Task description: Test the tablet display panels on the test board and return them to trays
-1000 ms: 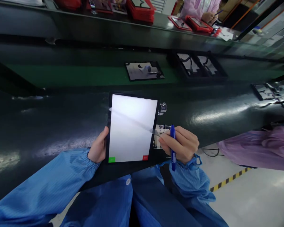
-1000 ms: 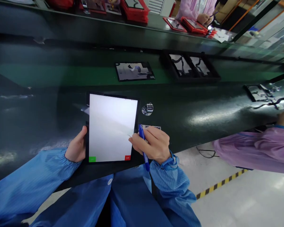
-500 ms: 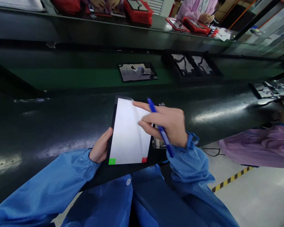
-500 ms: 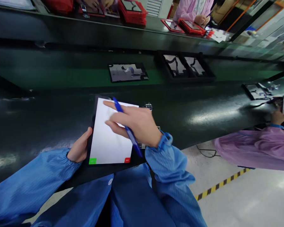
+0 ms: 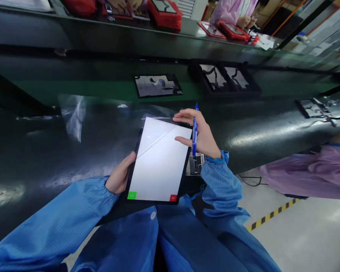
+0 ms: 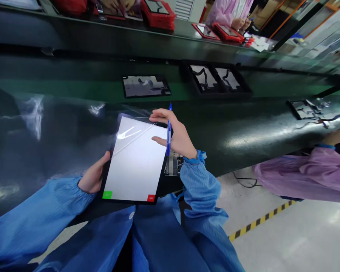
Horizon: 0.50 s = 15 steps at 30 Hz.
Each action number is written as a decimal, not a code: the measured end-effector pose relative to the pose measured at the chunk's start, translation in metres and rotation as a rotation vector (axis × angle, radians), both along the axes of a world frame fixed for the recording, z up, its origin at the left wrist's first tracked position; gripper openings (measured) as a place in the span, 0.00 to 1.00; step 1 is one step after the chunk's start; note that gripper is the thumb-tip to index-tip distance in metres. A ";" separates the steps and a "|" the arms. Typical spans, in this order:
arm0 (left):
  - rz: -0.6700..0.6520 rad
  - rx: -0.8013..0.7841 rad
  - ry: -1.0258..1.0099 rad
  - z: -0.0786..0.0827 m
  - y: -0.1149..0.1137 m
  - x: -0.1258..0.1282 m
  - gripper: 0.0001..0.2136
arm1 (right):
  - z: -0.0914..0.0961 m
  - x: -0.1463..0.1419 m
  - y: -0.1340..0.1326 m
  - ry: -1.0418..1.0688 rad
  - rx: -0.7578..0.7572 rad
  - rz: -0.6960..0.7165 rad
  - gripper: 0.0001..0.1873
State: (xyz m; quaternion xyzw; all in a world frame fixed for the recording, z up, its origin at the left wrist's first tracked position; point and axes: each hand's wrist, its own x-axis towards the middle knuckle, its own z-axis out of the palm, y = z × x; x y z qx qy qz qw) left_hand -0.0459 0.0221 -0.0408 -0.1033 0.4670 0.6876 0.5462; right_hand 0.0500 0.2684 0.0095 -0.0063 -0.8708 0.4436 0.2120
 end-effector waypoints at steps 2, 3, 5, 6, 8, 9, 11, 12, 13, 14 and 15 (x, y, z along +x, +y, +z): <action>0.005 -0.025 -0.054 0.007 0.002 0.001 0.21 | -0.009 -0.010 0.004 0.004 -0.036 -0.022 0.36; 0.012 -0.050 -0.083 0.011 0.003 0.002 0.21 | -0.013 -0.016 0.005 0.010 -0.065 -0.032 0.35; 0.030 -0.091 -0.135 0.020 0.004 0.003 0.22 | -0.022 -0.029 0.008 0.023 -0.144 -0.035 0.30; 0.035 -0.096 -0.155 0.024 0.005 0.003 0.22 | -0.026 -0.035 0.010 0.025 -0.187 -0.026 0.27; 0.044 -0.082 -0.187 0.032 0.007 0.003 0.23 | -0.035 -0.045 0.012 0.017 -0.259 0.001 0.24; 0.058 -0.069 -0.197 0.036 0.008 0.003 0.23 | -0.040 -0.049 0.013 0.008 -0.284 0.014 0.24; 0.097 -0.060 -0.206 0.041 0.009 0.004 0.22 | -0.048 -0.055 0.014 -0.016 -0.321 0.034 0.24; 0.111 -0.061 -0.208 0.044 0.009 0.004 0.22 | -0.051 -0.056 0.015 -0.030 -0.340 0.041 0.24; 0.115 -0.066 -0.211 0.046 0.010 0.005 0.22 | -0.054 -0.058 0.015 -0.047 -0.362 0.046 0.24; 0.114 -0.074 -0.216 0.047 0.010 0.005 0.22 | -0.057 -0.059 0.016 -0.068 -0.387 0.047 0.25; 0.110 -0.086 -0.222 0.049 0.011 0.005 0.22 | -0.060 -0.060 0.016 -0.092 -0.415 0.045 0.25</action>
